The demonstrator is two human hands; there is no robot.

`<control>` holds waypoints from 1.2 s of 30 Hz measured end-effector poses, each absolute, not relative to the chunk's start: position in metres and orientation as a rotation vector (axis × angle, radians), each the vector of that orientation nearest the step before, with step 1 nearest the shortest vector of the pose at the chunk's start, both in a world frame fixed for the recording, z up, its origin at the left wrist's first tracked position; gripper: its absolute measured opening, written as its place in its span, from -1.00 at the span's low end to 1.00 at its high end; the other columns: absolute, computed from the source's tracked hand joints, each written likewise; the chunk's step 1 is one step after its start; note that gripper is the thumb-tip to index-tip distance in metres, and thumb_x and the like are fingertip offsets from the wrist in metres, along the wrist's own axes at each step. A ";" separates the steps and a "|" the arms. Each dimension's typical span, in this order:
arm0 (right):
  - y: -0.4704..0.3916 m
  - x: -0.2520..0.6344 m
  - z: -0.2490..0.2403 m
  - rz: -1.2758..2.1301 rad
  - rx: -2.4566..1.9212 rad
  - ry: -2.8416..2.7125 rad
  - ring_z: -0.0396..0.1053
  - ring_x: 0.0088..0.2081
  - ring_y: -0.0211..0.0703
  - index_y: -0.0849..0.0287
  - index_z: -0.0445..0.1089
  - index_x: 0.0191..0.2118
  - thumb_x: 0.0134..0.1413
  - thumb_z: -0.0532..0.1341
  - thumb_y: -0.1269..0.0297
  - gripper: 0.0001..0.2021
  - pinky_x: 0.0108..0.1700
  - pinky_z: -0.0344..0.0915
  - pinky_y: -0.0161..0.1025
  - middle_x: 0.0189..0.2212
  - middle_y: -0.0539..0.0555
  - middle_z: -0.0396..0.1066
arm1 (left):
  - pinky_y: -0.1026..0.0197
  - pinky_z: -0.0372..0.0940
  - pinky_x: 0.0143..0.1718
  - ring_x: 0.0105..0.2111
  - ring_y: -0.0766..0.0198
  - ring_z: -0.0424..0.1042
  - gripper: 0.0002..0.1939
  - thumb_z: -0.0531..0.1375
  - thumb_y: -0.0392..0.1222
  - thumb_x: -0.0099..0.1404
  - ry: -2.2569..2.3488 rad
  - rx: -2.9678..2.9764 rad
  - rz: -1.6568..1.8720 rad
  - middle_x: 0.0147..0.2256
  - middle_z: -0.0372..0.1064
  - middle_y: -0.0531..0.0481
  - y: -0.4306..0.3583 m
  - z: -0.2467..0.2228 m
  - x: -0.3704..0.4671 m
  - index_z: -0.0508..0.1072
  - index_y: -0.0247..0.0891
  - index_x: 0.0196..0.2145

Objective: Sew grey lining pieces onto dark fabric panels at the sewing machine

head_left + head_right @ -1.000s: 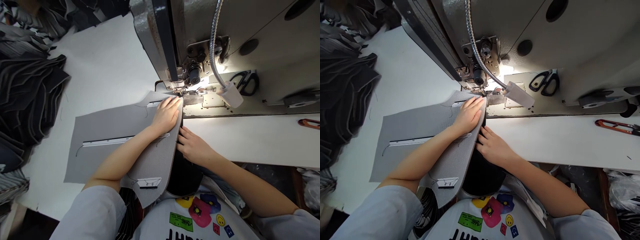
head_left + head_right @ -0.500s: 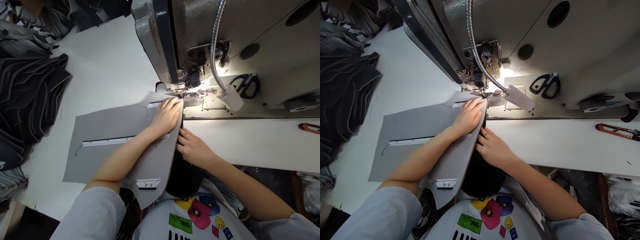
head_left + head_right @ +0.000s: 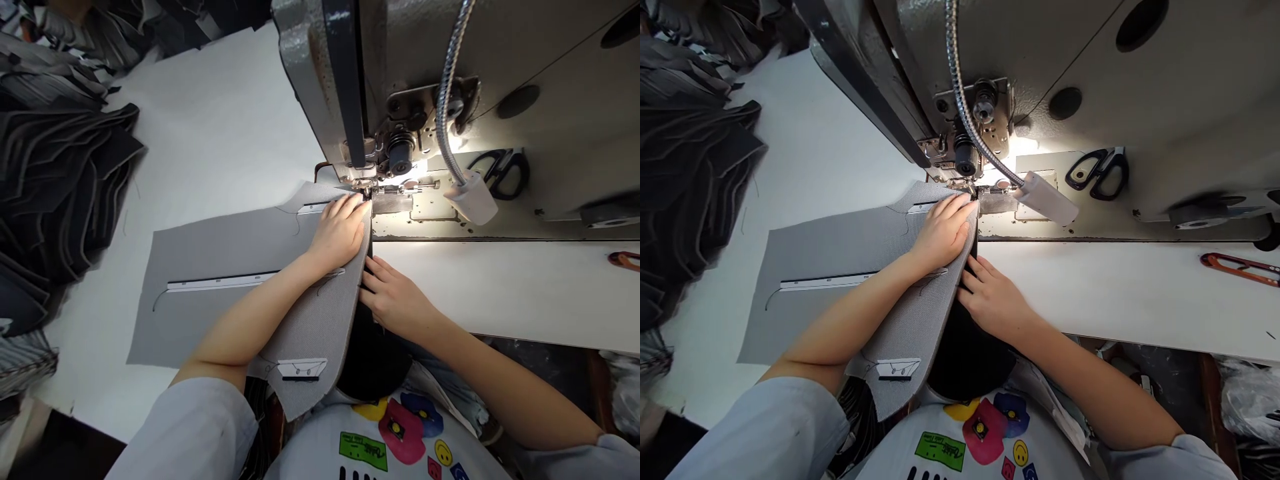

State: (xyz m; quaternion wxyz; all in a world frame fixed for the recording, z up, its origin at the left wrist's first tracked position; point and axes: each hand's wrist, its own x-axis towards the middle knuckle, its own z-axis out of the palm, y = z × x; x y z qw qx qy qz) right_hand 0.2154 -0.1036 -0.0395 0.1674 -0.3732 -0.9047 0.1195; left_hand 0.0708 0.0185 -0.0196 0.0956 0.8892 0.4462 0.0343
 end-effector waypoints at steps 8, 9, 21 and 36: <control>-0.109 0.217 -0.036 0.351 -1.100 -2.591 0.12 0.29 0.29 0.37 0.40 0.09 0.04 0.24 0.39 -0.55 0.31 0.06 0.25 0.18 0.40 0.28 | -0.12 -0.09 0.36 0.36 -0.06 -0.10 -0.50 -0.06 -0.21 0.42 1.363 2.639 0.158 0.33 -0.01 -0.28 0.018 -0.024 0.071 0.27 -0.34 0.25; -0.111 0.216 -0.036 0.354 -1.101 -2.593 0.11 0.30 0.28 0.38 0.40 0.09 0.03 0.23 0.40 -0.54 0.31 0.06 0.26 0.19 0.41 0.27 | -0.13 -0.09 0.35 0.36 -0.07 -0.10 -0.51 -0.05 -0.20 0.42 1.362 2.641 0.162 0.34 -0.02 -0.29 0.017 -0.024 0.071 0.27 -0.34 0.25; -0.123 0.210 -0.037 0.330 -1.133 -2.650 0.09 0.31 0.25 0.42 0.33 0.16 0.05 0.21 0.41 -0.49 0.33 0.05 0.22 0.22 0.46 0.22 | -0.23 -0.08 0.33 0.38 -0.18 -0.17 -0.46 -0.02 -0.14 0.44 1.374 2.627 0.087 0.39 -0.21 -0.35 0.008 -0.024 0.069 0.16 -0.35 0.31; -0.106 0.200 -0.082 -0.134 -1.006 -2.614 0.26 0.23 0.14 0.20 0.23 0.27 0.11 0.16 0.35 -0.43 0.23 0.27 0.09 0.20 0.30 0.30 | -0.20 0.04 0.31 0.35 -0.12 -0.01 -0.48 0.00 -0.22 0.37 1.428 2.667 0.229 0.35 -0.01 -0.23 0.010 -0.027 0.062 0.27 -0.21 0.26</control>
